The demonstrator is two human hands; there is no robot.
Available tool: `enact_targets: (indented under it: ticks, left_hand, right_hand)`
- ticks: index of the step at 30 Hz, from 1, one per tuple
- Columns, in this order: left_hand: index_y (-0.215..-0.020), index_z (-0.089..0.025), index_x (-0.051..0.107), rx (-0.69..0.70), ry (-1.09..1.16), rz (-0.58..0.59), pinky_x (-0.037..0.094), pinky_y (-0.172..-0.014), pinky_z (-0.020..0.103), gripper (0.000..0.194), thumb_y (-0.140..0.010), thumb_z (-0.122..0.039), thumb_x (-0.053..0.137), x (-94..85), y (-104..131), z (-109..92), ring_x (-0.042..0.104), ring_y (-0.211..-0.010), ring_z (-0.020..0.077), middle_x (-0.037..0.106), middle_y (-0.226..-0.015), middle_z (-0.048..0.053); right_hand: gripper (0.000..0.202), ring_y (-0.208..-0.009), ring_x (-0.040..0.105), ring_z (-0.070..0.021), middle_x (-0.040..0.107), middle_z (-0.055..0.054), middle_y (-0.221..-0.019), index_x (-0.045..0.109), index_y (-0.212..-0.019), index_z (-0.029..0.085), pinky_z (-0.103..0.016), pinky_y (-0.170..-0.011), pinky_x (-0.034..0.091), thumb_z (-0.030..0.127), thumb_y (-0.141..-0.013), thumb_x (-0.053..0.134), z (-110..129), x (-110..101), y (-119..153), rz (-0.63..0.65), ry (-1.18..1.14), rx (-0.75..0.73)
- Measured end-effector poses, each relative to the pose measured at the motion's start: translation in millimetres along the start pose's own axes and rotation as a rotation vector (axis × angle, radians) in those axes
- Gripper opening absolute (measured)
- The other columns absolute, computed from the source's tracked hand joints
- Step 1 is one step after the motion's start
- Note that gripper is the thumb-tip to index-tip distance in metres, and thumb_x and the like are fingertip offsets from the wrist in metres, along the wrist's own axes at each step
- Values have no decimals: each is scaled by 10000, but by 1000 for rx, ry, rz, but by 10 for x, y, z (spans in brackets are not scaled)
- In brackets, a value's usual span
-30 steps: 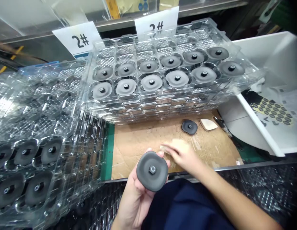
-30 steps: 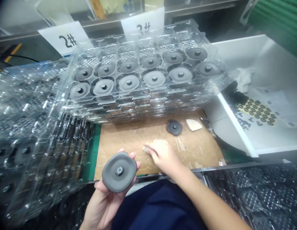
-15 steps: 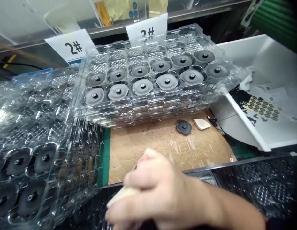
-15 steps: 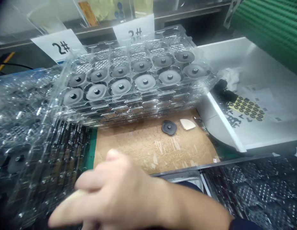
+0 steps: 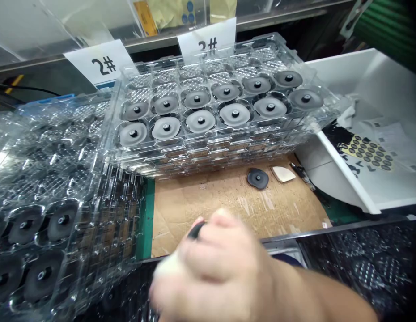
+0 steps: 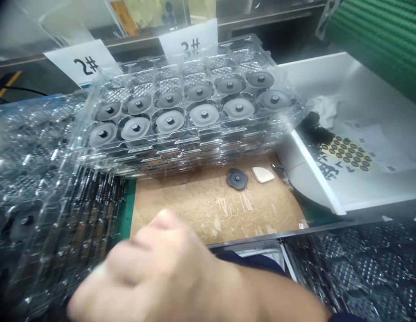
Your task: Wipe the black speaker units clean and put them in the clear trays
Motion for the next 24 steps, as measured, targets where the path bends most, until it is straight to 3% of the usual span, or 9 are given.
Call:
enact_targets:
  ticks: [2,3,5,8,13,15,18,21,24]
  left_hand:
    - [-889,-156,670,-14,209,63,549,-740,428,567,-773,-627,377,34,-13,-44,656,-866,285,687,-726,63]
    - [-953,-193,657,-14,388,108,539,-779,416,515,-713,-620,500,50,-21,-76,655,-890,283,699,-799,51]
    - [-1079,-266,601,-23,676,147,506,-856,391,594,-589,-598,649,36,-47,-120,635,-959,282,684,-1018,55]
    - [-1162,-273,549,-58,960,175,435,-955,349,613,-606,-485,700,7,-101,-123,547,-1116,282,575,-1249,97]
    - [-1179,-227,532,-46,1033,202,416,-975,316,562,-664,-390,689,1,-157,-129,478,-1189,282,584,-1230,113]
    - [-1181,-232,530,-50,1042,218,443,-950,312,563,-663,-381,691,28,-146,-145,506,-1161,283,579,-1237,108]
    - [-1190,-234,526,-62,1057,249,454,-937,303,551,-678,-362,685,87,-109,-172,521,-1146,268,580,-1238,100]
    - [-1166,-248,555,-102,1072,270,472,-900,245,456,-726,-301,660,124,-72,-156,542,-1124,213,624,-1179,67]
    - [-1117,-294,591,-179,1060,238,485,-870,215,338,-785,-234,599,102,-67,-61,583,-1063,165,660,-1120,17]
  right_hand:
    - [214,-675,528,-108,621,33,-779,626,-997,259,-305,-666,326,219,-897,441,-54,23,-11,-5,-148,-82]
    - [227,-723,557,-108,640,32,-819,632,-999,254,-292,-690,352,181,-885,450,-203,30,-4,-18,-186,1]
    - [241,-792,589,-125,660,14,-864,656,-960,228,-271,-715,400,120,-860,465,-614,71,99,-37,-182,286]
    - [242,-793,612,-161,669,-20,-858,667,-981,222,-280,-714,455,133,-865,474,-1037,247,436,-32,-142,539]
    - [185,-785,646,-180,701,-40,-844,697,-907,212,-305,-713,496,153,-837,536,-1190,613,860,-5,-169,585]
    - [169,-759,647,-172,701,-39,-833,695,-902,196,-292,-673,502,163,-837,542,-1174,559,823,-46,-175,624]
    - [207,-802,629,-152,680,-43,-927,640,-1023,190,-265,-667,500,211,-881,492,-986,278,561,-177,-187,660]
    - [243,-918,587,-155,637,-54,-1045,583,-1105,179,-289,-807,467,217,-898,462,-556,24,234,-300,-234,475]
    - [240,-872,573,-151,642,-57,-953,597,-1067,137,-280,-807,450,149,-884,441,-206,111,63,-81,-261,284]
Point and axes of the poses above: each hand's wrist, its own y-axis away from the middle knuckle, its own x-axis out of the palm, z = x × y, the point moved 7 cm from there along -y, towards the middle knuckle
